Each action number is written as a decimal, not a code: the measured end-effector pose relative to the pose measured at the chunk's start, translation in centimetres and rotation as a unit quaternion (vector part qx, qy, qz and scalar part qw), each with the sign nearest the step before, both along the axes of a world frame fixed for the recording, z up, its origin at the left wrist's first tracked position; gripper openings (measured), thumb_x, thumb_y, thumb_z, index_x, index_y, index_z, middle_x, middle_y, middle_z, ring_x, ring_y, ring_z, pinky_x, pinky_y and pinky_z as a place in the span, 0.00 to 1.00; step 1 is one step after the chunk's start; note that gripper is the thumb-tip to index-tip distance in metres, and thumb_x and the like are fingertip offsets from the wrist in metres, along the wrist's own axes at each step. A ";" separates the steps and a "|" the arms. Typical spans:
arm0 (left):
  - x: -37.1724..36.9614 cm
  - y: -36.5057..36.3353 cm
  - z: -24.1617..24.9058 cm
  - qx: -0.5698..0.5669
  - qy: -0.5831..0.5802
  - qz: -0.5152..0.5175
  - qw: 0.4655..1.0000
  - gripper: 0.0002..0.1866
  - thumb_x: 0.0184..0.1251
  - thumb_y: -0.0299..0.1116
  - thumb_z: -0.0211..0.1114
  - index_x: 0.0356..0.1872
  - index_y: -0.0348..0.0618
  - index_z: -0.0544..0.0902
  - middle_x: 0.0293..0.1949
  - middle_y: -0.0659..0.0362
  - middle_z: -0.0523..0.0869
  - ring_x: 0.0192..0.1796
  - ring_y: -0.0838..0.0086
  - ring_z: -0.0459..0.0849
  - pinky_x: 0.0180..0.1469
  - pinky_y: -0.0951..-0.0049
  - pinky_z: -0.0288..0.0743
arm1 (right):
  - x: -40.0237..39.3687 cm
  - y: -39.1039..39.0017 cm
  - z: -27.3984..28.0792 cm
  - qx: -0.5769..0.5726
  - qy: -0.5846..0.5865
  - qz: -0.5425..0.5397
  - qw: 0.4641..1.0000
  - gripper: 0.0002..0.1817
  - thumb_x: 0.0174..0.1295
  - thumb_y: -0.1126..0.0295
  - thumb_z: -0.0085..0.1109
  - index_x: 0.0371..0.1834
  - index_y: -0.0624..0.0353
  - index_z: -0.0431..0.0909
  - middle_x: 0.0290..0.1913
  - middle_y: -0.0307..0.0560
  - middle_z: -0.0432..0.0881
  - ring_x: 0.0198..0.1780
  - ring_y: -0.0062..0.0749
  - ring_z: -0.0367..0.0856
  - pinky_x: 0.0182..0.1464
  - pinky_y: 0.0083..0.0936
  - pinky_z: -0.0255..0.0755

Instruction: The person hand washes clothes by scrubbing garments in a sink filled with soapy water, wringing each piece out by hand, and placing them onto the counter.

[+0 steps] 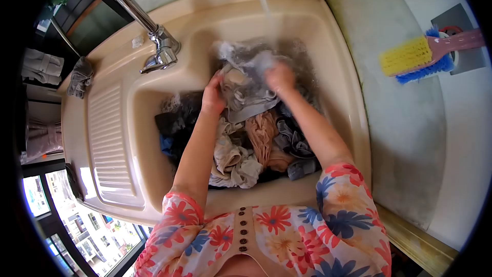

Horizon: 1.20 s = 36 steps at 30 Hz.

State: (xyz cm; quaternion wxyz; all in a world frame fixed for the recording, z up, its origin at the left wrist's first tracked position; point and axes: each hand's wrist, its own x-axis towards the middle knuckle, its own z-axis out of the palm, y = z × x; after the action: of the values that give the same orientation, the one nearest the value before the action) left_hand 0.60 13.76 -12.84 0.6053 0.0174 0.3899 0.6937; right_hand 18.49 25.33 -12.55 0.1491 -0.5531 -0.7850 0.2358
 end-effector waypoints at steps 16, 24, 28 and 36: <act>-1.3 -0.8 2.2 -0.044 0.307 0.041 0.950 0.20 0.61 0.35 0.55 0.51 0.35 0.72 0.47 0.54 0.79 0.49 0.66 0.77 0.52 0.68 0.69 | 2.4 0.2 -3.9 -0.054 -0.073 0.189 0.978 0.17 0.59 0.57 0.49 0.38 0.60 0.77 0.36 0.58 0.79 0.38 0.52 0.78 0.38 0.38 0.71; -0.8 -2.0 -1.3 -0.205 0.621 -0.119 0.747 0.32 0.47 0.38 0.64 0.55 0.35 0.70 0.50 0.45 0.78 0.52 0.57 0.76 0.53 0.65 0.67 | 11.2 -1.5 -16.0 -0.057 -0.280 0.409 0.867 0.08 0.48 0.71 0.52 0.30 0.61 0.77 0.30 0.58 0.78 0.35 0.51 0.77 0.36 0.39 0.71; -0.6 -2.1 -2.0 -0.223 0.629 -0.091 0.739 0.30 0.50 0.37 0.62 0.56 0.36 0.70 0.51 0.44 0.77 0.53 0.57 0.75 0.54 0.66 0.67 | 13.2 -5.5 -11.5 -0.202 -0.281 0.350 0.870 0.07 0.49 0.72 0.51 0.27 0.62 0.76 0.30 0.59 0.78 0.35 0.51 0.77 0.36 0.40 0.71; -1.6 -1.6 -8.0 -0.139 0.485 -0.009 0.864 0.23 0.61 0.36 0.54 0.57 0.38 0.69 0.51 0.47 0.77 0.55 0.61 0.74 0.56 0.68 0.65 | 7.4 -4.4 3.4 -0.116 -0.249 0.281 0.919 0.08 0.52 0.71 0.51 0.23 0.63 0.77 0.31 0.59 0.77 0.35 0.52 0.77 0.36 0.41 0.70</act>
State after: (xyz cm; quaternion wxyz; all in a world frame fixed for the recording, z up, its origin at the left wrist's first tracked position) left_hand -1.00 12.14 -20.84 0.3424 0.2702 0.7265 0.5310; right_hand 25.92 20.96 -9.15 -0.1891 -0.3639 -0.8870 0.2122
